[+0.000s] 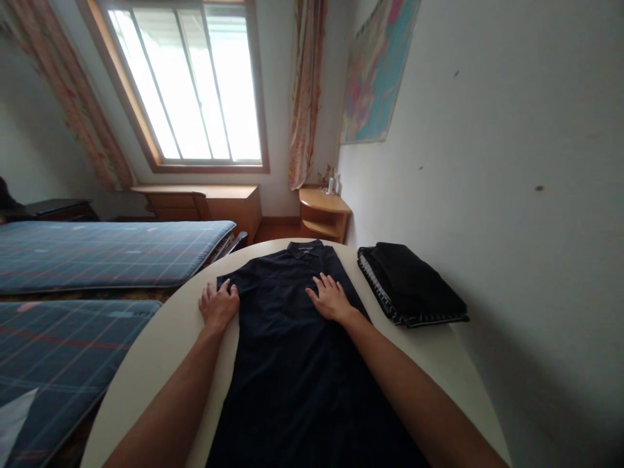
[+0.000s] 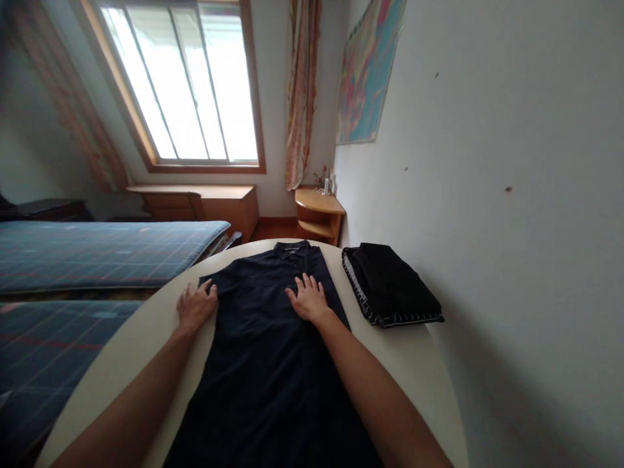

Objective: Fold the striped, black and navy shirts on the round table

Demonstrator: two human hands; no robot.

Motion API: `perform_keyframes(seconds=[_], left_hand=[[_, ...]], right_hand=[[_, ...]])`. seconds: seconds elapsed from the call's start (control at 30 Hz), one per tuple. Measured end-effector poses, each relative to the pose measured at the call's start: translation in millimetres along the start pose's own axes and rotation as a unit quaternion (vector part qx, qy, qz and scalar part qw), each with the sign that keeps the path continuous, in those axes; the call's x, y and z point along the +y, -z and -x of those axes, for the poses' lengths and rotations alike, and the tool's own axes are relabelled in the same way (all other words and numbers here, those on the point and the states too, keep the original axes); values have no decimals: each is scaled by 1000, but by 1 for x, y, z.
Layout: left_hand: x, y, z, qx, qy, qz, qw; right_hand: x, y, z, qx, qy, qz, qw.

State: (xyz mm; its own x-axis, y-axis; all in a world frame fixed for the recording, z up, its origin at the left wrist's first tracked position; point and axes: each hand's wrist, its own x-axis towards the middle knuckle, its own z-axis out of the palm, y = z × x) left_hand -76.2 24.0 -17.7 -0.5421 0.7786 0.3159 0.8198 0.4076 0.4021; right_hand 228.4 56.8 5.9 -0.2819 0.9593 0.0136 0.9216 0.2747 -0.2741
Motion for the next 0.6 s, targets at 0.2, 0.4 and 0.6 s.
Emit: perform_keyframes(seconds=[0.2, 0.4, 0.6], left_hand=[[-11, -9, -9, 6, -38, 52, 998], [-6, -3, -15, 42, -47, 112, 992], [18, 18, -2, 128, -149, 207, 958]], right_hand=[[8, -13, -1, 50, 8, -6, 999], [11, -14, -3, 57, 13, -23, 998], [10, -12, -2, 57, 12, -27, 998]])
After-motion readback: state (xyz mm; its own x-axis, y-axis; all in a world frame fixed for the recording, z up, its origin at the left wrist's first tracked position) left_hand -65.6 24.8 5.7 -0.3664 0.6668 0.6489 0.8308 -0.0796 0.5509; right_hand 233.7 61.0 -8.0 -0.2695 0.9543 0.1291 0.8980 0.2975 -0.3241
